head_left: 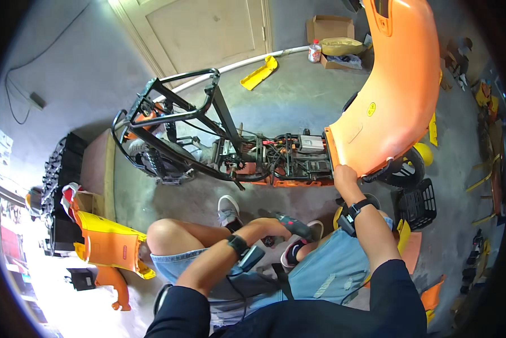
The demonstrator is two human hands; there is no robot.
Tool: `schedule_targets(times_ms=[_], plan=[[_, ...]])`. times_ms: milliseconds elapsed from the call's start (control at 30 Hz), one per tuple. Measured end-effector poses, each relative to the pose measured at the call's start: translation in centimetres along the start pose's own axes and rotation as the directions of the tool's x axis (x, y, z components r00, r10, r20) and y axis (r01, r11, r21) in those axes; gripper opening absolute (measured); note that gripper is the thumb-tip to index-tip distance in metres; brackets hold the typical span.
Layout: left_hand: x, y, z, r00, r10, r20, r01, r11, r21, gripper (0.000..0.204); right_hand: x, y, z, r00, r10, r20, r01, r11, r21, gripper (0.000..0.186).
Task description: Disassembling body panels and inspecting components of an orange electric scooter.
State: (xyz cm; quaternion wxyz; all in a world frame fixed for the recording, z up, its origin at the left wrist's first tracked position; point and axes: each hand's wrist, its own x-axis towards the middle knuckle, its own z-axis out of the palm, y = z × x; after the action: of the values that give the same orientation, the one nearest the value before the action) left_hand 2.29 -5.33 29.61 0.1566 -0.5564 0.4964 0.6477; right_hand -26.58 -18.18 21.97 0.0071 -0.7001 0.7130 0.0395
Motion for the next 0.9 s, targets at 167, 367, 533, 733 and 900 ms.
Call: schedule_targets(times_ms=[167, 367, 533, 733, 900], plan=[[-11.0, 2.8, -4.4, 0.99, 0.132, -0.043, -0.129, 0.989, 0.065, 0.039, 0.4, -1.1, -0.7, 0.988, 0.005, 0.157, 0.016, 0.992, -0.128, 0.017], [-15.1, 6.9, -8.9, 0.868, 0.397, -0.299, -0.493, 0.765, -0.414, 0.029, 0.5, -0.9, -1.1, 0.985, 0.009, 0.173, 0.027, 0.979, -0.204, 0.018], [-13.7, 5.5, -12.1, 0.821, 0.361, -0.442, -0.567, 0.599, -0.565, 0.028, 0.2, -0.1, -0.7, 0.986, -0.042, 0.16, 0.08, 0.969, -0.234, 0.027], [-10.7, 4.0, -15.2, 0.837, 0.348, -0.423, -0.503, 0.182, -0.845, 0.024, -0.3, -1.0, -2.1, 0.995, 0.005, 0.098, 0.016, 0.977, -0.211, 0.052], [-11.1, 4.6, -15.6, 0.867, 0.262, -0.423, -0.482, 0.236, -0.843, 0.024, -1.2, -0.6, -2.6, 0.992, 0.002, 0.125, 0.005, 0.999, -0.053, 0.038]])
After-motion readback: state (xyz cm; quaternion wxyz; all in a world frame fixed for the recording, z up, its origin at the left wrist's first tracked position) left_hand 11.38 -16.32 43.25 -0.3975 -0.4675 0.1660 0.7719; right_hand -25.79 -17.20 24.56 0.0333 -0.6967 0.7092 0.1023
